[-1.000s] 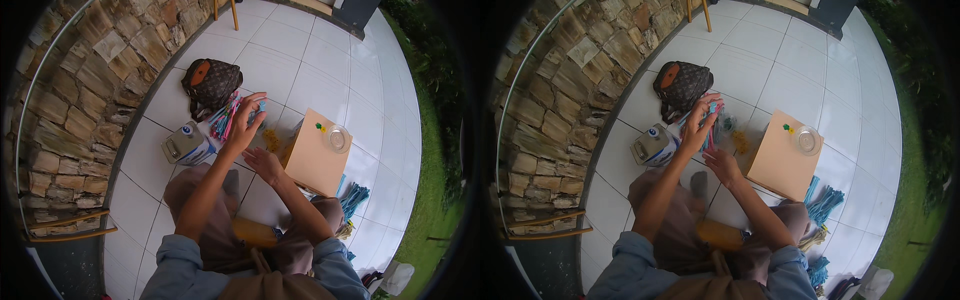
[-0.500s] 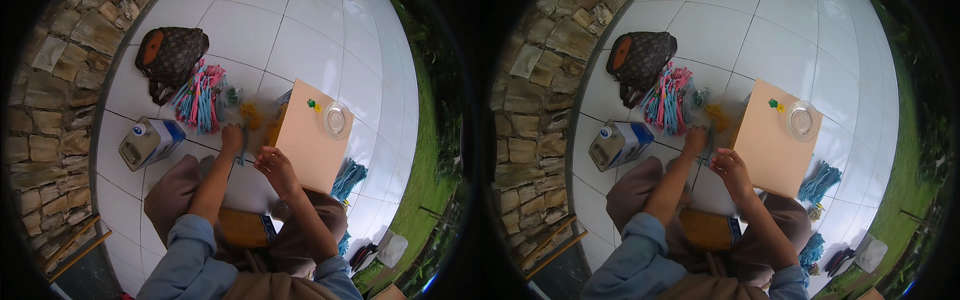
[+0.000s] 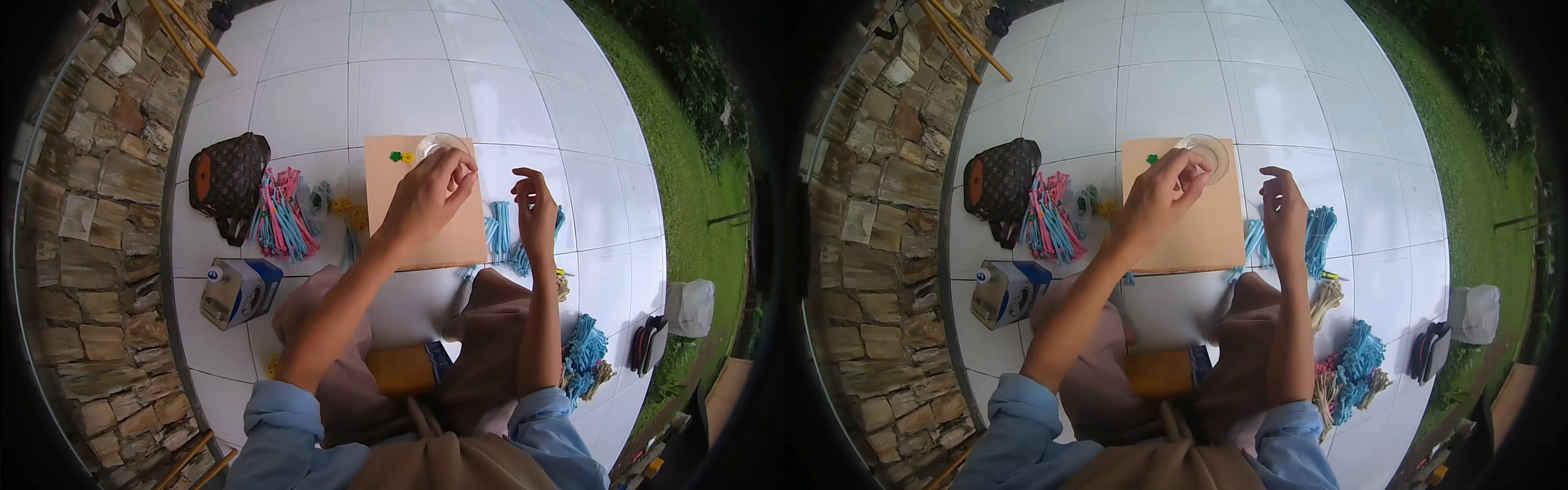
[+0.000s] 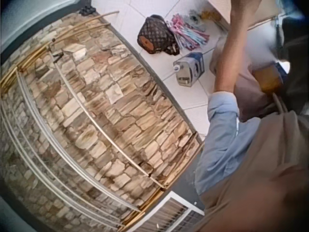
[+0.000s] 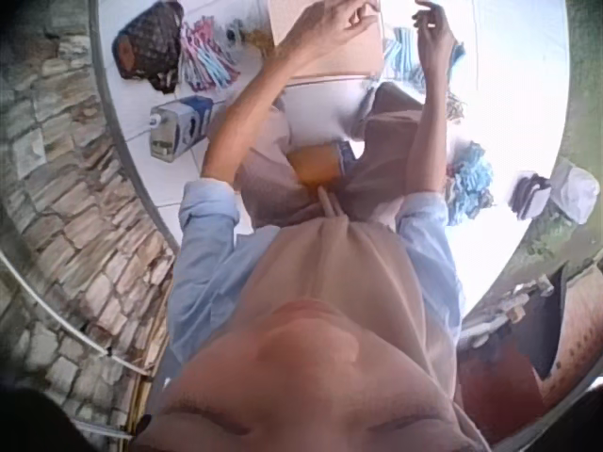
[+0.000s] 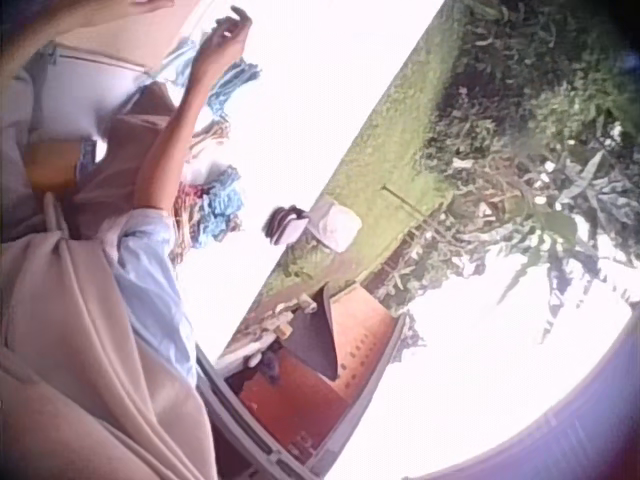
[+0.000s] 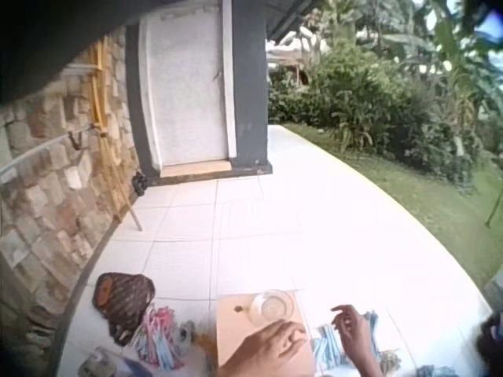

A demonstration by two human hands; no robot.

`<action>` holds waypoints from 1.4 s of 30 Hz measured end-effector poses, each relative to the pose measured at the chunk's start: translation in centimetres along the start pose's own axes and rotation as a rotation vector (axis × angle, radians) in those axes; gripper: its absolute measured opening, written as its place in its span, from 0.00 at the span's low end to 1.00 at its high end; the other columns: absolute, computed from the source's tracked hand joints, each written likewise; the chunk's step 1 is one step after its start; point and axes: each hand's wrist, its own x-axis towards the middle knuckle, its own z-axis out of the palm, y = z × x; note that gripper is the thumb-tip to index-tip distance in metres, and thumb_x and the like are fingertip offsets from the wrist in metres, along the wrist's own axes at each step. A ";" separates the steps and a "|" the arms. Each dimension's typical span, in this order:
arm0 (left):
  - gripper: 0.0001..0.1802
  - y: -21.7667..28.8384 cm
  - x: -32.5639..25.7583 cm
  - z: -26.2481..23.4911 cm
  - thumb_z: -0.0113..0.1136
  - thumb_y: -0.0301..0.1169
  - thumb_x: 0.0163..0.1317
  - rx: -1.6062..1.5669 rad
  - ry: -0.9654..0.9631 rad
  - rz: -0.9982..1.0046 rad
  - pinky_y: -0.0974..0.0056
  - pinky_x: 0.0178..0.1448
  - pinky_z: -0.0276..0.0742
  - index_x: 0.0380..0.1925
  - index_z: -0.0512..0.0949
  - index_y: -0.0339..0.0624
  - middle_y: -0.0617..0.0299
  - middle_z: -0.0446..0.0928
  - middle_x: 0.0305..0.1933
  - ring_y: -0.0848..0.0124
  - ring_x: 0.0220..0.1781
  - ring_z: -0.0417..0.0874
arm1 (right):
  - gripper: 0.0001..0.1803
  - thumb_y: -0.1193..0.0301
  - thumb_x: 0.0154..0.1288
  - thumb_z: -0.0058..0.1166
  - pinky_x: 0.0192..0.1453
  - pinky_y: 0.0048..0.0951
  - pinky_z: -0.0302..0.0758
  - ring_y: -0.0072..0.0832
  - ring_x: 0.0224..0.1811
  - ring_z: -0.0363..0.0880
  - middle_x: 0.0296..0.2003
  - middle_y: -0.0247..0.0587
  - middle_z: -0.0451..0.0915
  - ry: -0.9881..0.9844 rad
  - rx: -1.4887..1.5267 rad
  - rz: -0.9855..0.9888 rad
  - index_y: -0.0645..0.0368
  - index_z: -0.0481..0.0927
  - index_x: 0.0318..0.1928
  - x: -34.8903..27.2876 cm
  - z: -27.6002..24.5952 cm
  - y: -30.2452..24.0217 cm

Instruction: The person applies adhesive from a metal container onto several blue shoe straps using a tool, working on a cardboard surface while sitting on a tiled floor.

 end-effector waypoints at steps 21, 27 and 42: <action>0.09 -4.2 0.7 13.4 0.55 0.30 0.59 0.264 -0.759 0.031 0.61 0.42 0.75 0.40 0.75 0.44 0.60 0.76 0.35 0.63 0.34 0.79 | 0.32 0.84 0.50 0.46 0.54 0.48 0.65 0.62 0.53 0.67 0.51 0.70 0.65 -0.003 0.023 0.686 0.63 0.52 0.57 -17.3 13.7 27.1; 0.09 -3.9 1.1 13.4 0.53 0.30 0.61 0.175 -0.707 -0.076 0.63 0.42 0.75 0.40 0.76 0.43 0.59 0.77 0.37 0.64 0.34 0.79 | 0.33 0.85 0.47 0.45 0.43 0.45 0.71 0.57 0.39 0.75 0.41 0.65 0.71 0.197 -0.024 0.671 0.62 0.53 0.56 -7.3 5.4 23.7; 0.09 3.5 1.1 19.0 0.50 0.33 0.65 -0.347 -0.190 0.108 0.63 0.50 0.68 0.32 0.73 0.38 0.59 0.72 0.36 0.65 0.44 0.72 | 0.25 0.72 0.60 0.56 0.36 0.21 0.68 0.17 0.33 0.68 0.30 0.34 0.68 0.647 0.125 0.216 0.59 0.66 0.58 -2.8 -9.2 6.9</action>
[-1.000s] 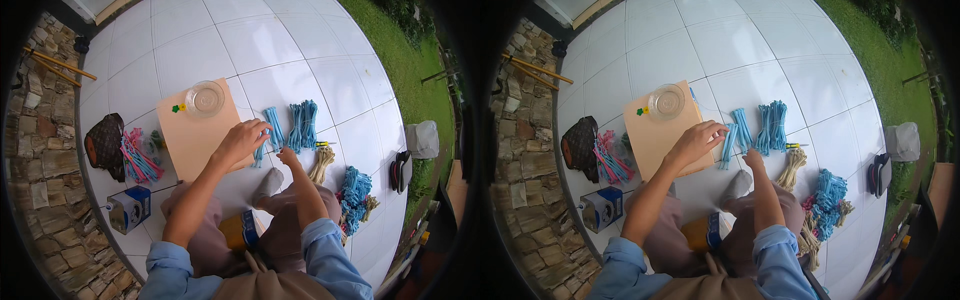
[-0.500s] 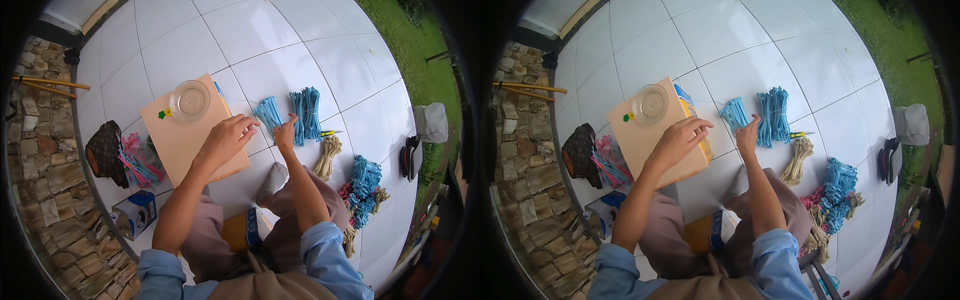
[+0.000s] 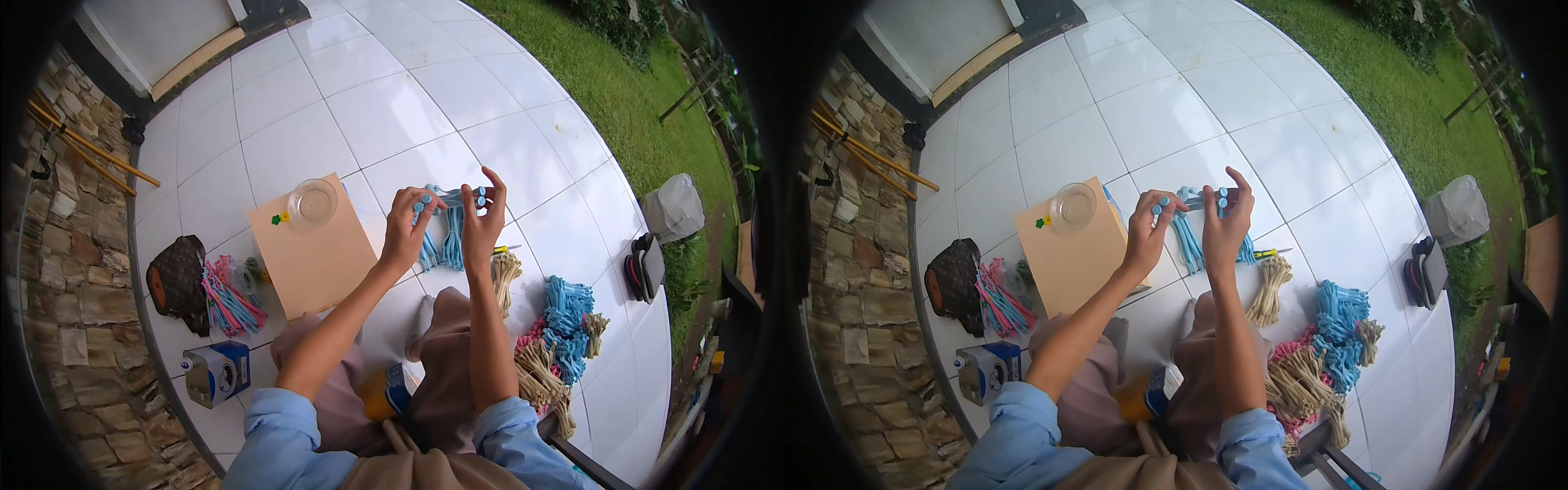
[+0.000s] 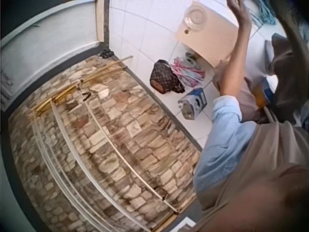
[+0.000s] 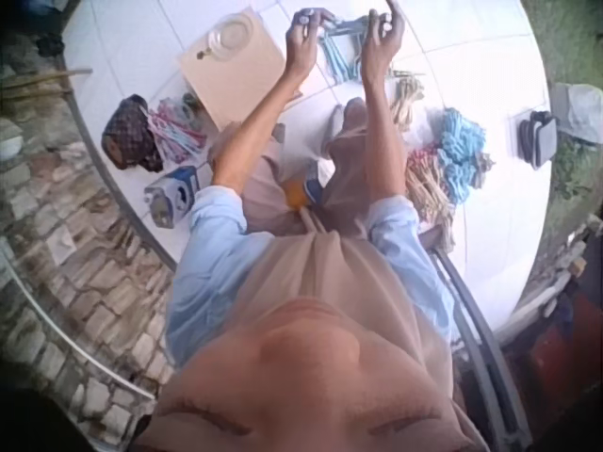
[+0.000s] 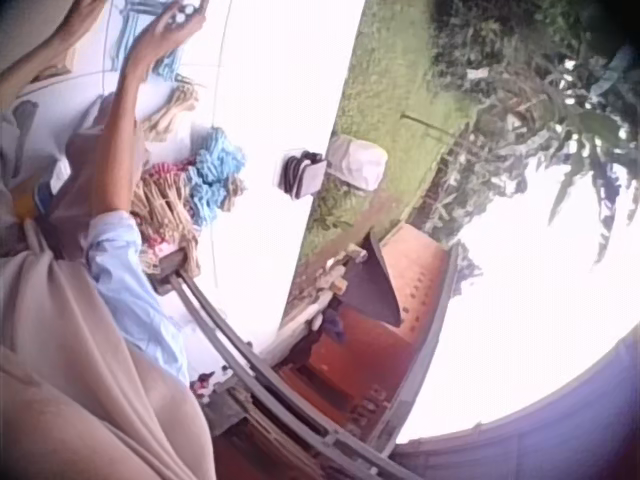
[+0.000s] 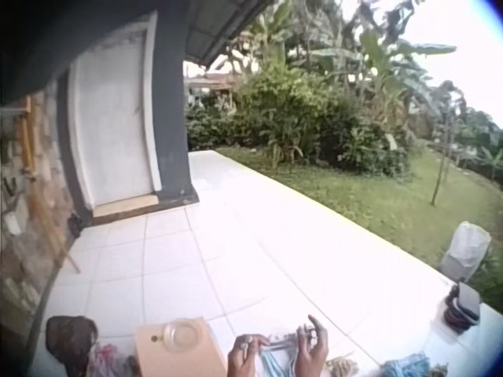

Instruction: The person applies adhesive from a metal container onto several blue shoe straps using a tool, working on a cardboard surface while sitting on a tiled floor.

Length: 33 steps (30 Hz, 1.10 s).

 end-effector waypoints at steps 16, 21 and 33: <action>0.21 4.4 2.5 -5.5 0.34 0.52 0.69 -0.857 0.385 -0.188 0.73 0.22 0.44 0.25 0.58 0.50 0.73 0.46 0.13 0.81 0.16 0.43 | 0.22 0.56 0.72 0.35 0.17 0.20 0.51 0.15 0.13 0.45 0.12 0.26 0.48 0.216 1.042 0.457 0.64 0.64 0.51 4.2 -3.2 3.0; 0.21 6.4 1.5 -5.7 0.34 0.53 0.69 -0.848 0.320 -0.095 0.71 0.20 0.40 0.24 0.55 0.51 0.73 0.44 0.12 0.80 0.14 0.40 | 0.17 0.59 0.73 0.32 0.16 0.21 0.48 0.16 0.12 0.43 0.12 0.25 0.46 0.313 1.000 0.548 0.62 0.62 0.46 4.9 -4.5 4.6; 0.23 8.2 0.6 -5.2 0.32 0.55 0.68 -0.781 0.300 -0.037 0.71 0.18 0.39 0.22 0.52 0.53 0.72 0.44 0.10 0.81 0.12 0.38 | 0.12 0.63 0.73 0.33 0.13 0.20 0.47 0.16 0.11 0.44 0.12 0.26 0.48 0.424 0.827 0.536 0.59 0.62 0.41 5.5 -4.8 6.2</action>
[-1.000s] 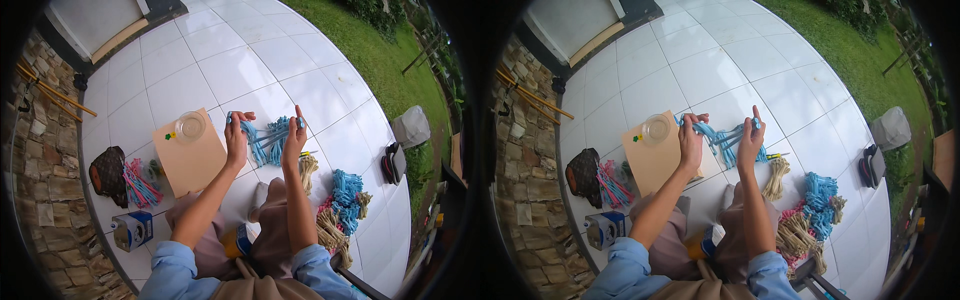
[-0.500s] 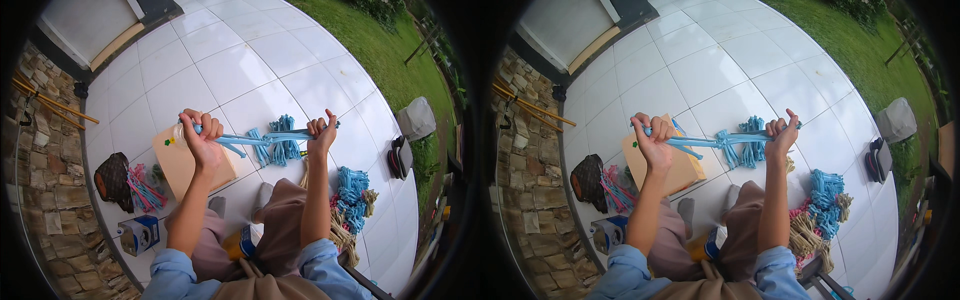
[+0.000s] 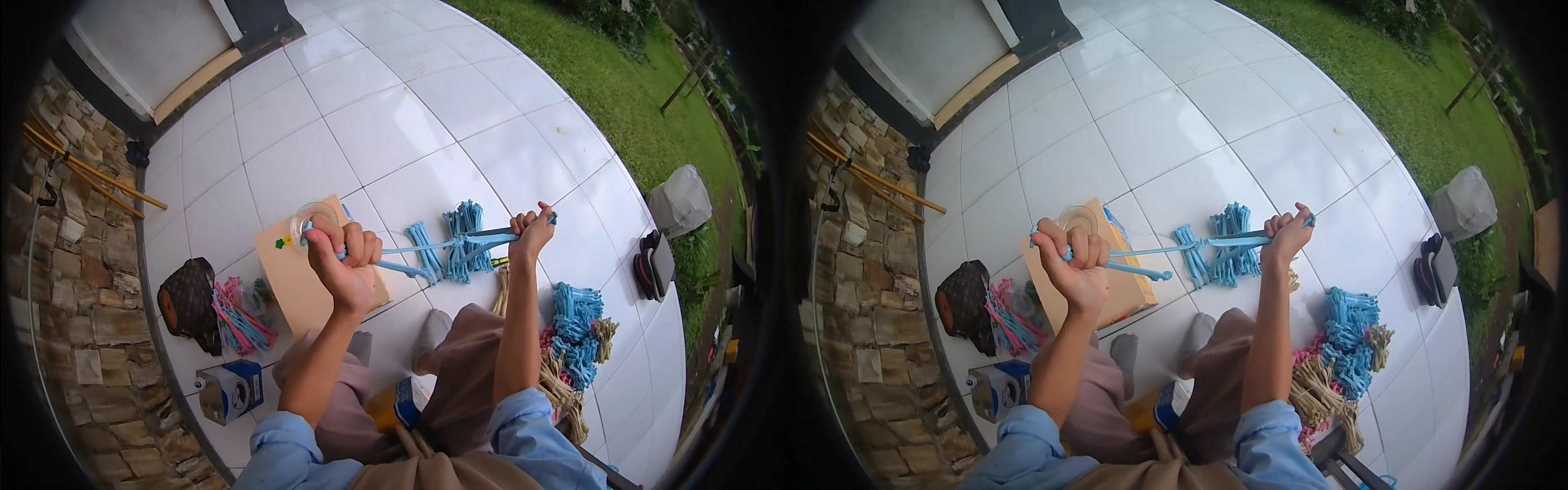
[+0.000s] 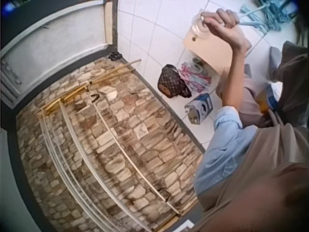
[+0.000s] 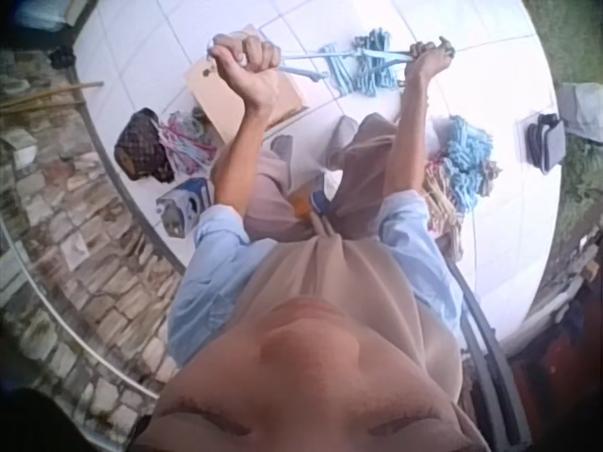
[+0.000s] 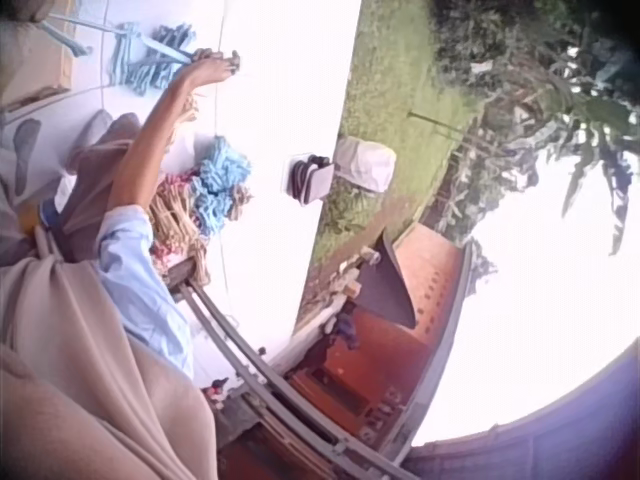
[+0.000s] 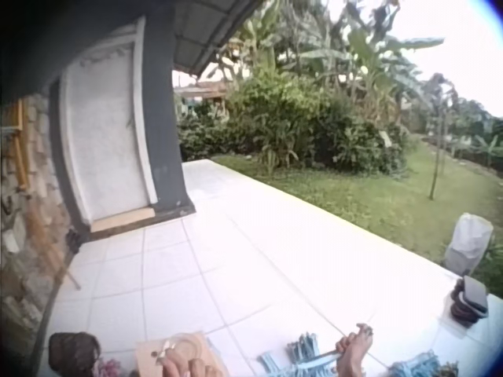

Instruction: The person applies adhesive from a metal container onto several blue shoe straps using a tool, working on a cardboard surface while sitting on a tiled floor.

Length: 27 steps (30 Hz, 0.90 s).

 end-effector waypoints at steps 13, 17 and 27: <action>0.21 -8.0 -2.7 -4.1 0.61 0.37 0.56 1.434 -0.666 -0.379 0.56 0.44 0.74 0.47 0.74 0.36 0.48 0.78 0.42 0.53 0.43 0.78 | 0.15 0.59 0.72 0.38 0.17 0.20 0.50 0.15 0.12 0.44 0.11 0.25 0.48 -0.426 0.084 -0.074 0.59 0.67 0.41 -4.2 3.9 -2.5; 0.27 -7.7 -2.8 -3.1 0.53 0.45 0.61 1.458 -0.750 -0.521 0.52 0.47 0.73 0.50 0.72 0.33 0.41 0.77 0.37 0.47 0.44 0.77 | 0.15 0.59 0.72 0.38 0.17 0.21 0.50 0.15 0.13 0.43 0.11 0.25 0.47 -0.335 0.209 -0.065 0.59 0.66 0.41 -2.5 2.3 -3.3; 0.23 -3.3 -4.5 1.0 0.46 0.44 0.65 1.351 -0.952 -0.540 0.48 0.38 0.76 0.46 0.73 0.34 0.42 0.77 0.25 0.46 0.32 0.80 | 0.10 0.65 0.73 0.34 0.12 0.20 0.49 0.15 0.09 0.48 0.11 0.25 0.52 -0.006 -0.127 -0.169 0.58 0.63 0.38 1.4 -1.3 0.4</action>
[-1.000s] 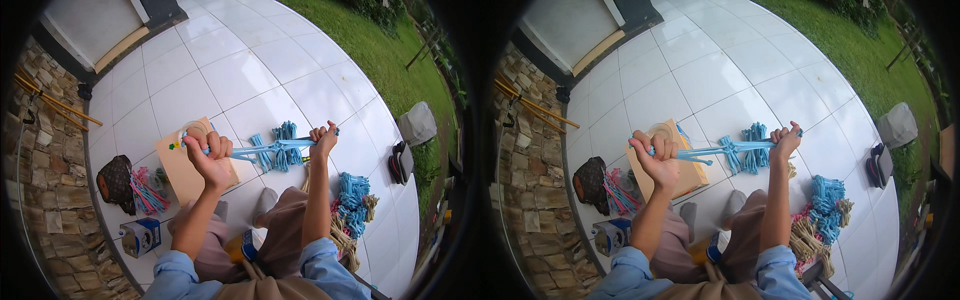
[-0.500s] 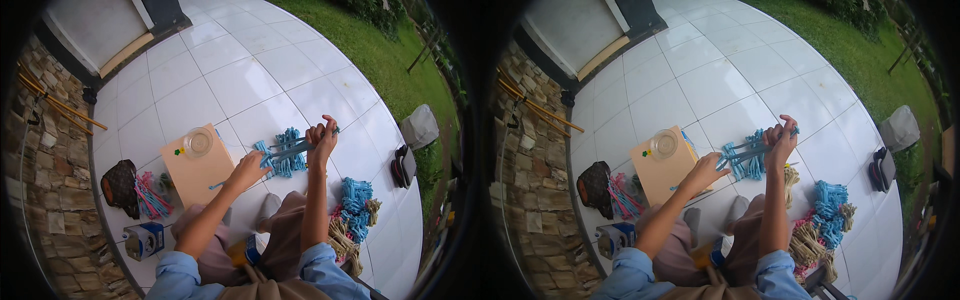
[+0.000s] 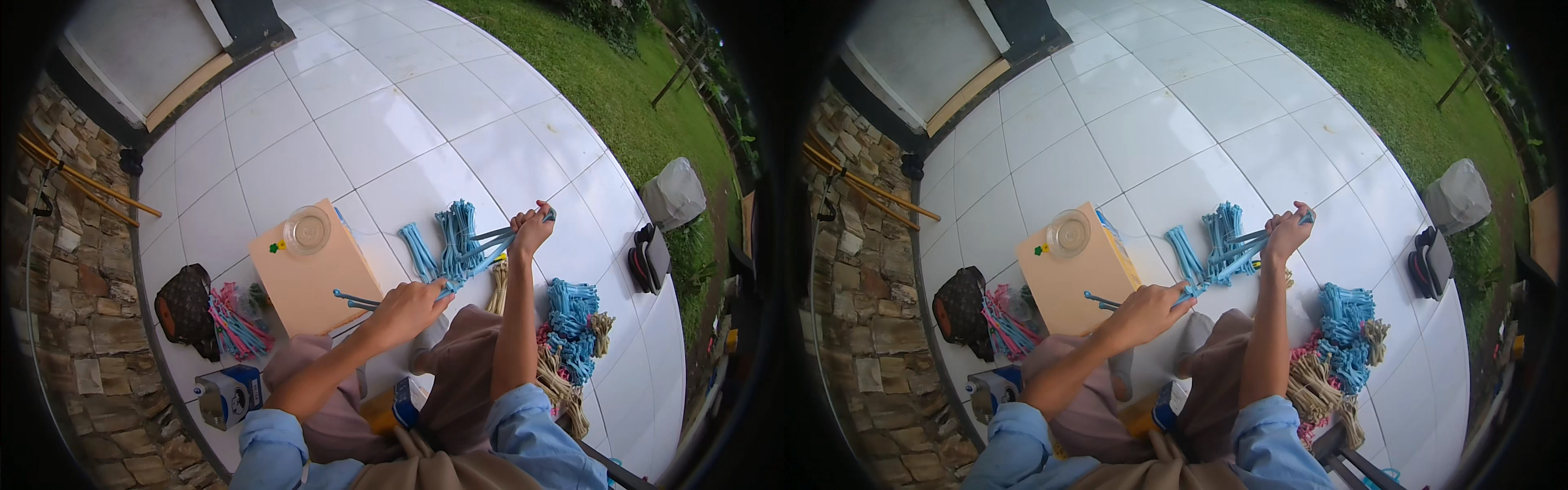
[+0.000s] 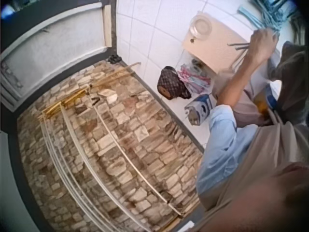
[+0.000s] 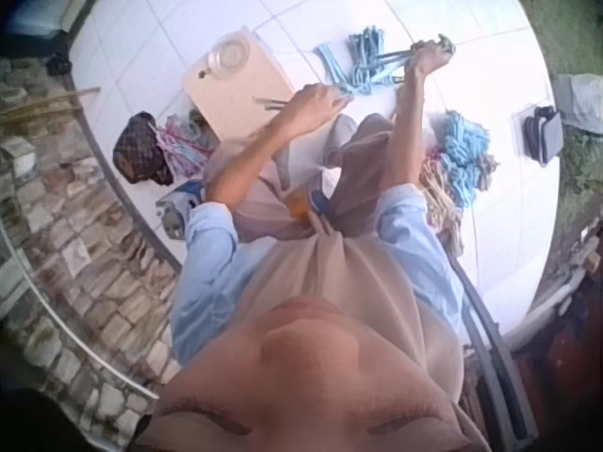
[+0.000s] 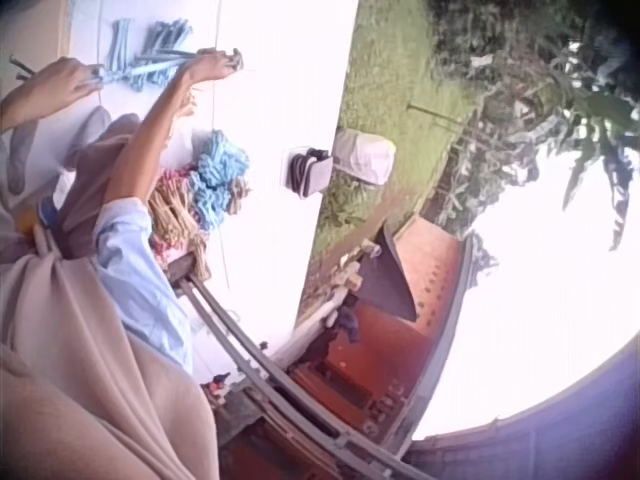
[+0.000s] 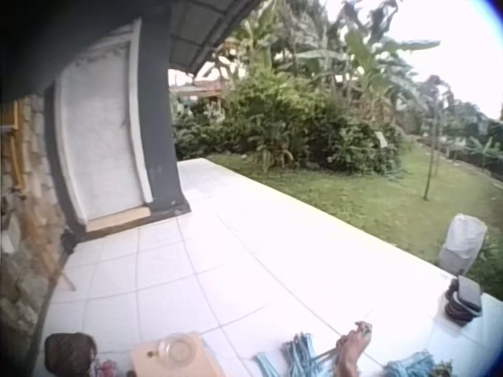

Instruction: The person applies adhesive from a metal container onto several blue shoe straps using a tool, working on a cardboard surface while sitting on a tiled floor.

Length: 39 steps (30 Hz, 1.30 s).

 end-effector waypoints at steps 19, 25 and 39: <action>0.20 -5.3 8.4 2.2 0.51 0.42 0.65 -0.266 0.270 -0.119 0.62 0.53 0.69 0.55 0.72 0.52 0.55 0.69 0.41 0.59 0.55 0.67 | 0.19 0.57 0.70 0.39 0.43 0.36 0.71 0.38 0.35 0.76 0.35 0.48 0.78 -0.717 -1.159 -0.595 0.55 0.76 0.49 -4.3 1.0 1.2; 0.29 -7.1 10.4 3.4 0.60 0.31 0.58 -0.478 0.448 -0.093 0.65 0.51 0.73 0.59 0.64 0.40 0.51 0.69 0.46 0.63 0.49 0.76 | 0.20 0.58 0.70 0.38 0.44 0.37 0.71 0.45 0.37 0.76 0.37 0.51 0.77 -0.611 -0.930 -0.172 0.58 0.77 0.47 -5.6 3.4 -0.7; 0.15 -5.8 5.7 -2.4 0.63 0.26 0.54 -0.451 0.527 0.170 0.69 0.38 0.77 0.43 0.74 0.37 0.62 0.76 0.37 0.73 0.37 0.79 | 0.35 0.72 0.56 0.60 0.33 0.20 0.70 0.18 0.26 0.70 0.26 0.31 0.70 -0.949 -0.363 -0.076 0.56 0.59 0.63 -8.3 6.2 -1.3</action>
